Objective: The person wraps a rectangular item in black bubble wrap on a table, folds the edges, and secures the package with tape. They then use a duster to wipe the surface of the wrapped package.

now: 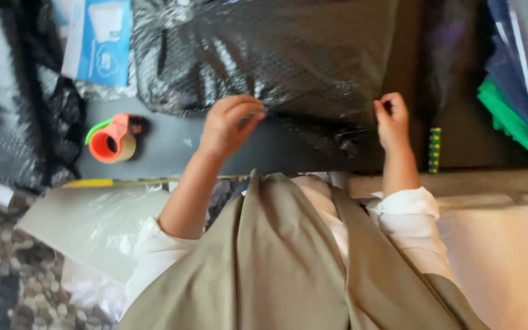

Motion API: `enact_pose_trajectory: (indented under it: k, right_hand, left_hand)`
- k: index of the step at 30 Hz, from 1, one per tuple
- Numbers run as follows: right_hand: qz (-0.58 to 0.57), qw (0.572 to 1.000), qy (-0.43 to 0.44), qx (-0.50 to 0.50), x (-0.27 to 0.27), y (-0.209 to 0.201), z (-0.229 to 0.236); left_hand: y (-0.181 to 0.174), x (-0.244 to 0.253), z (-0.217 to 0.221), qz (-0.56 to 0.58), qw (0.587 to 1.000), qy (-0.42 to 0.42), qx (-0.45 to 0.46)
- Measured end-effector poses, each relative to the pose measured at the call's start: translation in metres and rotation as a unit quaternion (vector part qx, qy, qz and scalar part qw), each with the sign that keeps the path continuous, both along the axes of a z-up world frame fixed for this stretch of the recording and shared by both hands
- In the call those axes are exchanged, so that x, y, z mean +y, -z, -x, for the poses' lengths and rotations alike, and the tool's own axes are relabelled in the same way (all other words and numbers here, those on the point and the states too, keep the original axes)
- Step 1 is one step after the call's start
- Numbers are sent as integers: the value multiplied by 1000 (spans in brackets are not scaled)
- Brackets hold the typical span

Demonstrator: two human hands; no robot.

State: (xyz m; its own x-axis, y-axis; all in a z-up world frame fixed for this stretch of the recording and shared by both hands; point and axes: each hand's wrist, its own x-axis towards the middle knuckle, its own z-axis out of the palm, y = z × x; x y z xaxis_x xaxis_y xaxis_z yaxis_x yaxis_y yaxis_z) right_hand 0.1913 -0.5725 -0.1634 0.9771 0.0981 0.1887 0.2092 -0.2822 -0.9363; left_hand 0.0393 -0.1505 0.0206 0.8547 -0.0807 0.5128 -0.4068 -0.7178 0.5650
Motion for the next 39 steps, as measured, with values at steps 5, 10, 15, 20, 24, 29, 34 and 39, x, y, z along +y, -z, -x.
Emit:
enact_pose_trajectory:
  k: [5,10,15,20,24,29,34,39]
  right_hand:
    - [-100,989,-93,52,-3,-53,37]
    - [-165,969,80,166,0,-41,96]
    - [-57,972,226,17,42,-36,125]
    - [64,920,378,81,15,49,110]
    - [182,899,391,69,28,26,100]
    - [257,921,283,-78,49,-30,103]
    - [240,953,134,-128,38,-69,114]
    - [10,999,-40,-17,6,-90,128]
  left_hand:
    - [-33,126,167,12,966,-255,-34]
    - [-18,152,269,14,919,-392,-35]
    - [22,117,237,-5,966,-247,82]
    - [18,38,153,28,999,20,-10]
    - [23,-32,103,-32,990,129,-55]
    - [48,-127,43,-148,968,195,-53]
    - [143,-200,-15,-249,943,128,-180]
    - [186,-203,-40,-272,953,96,-93]
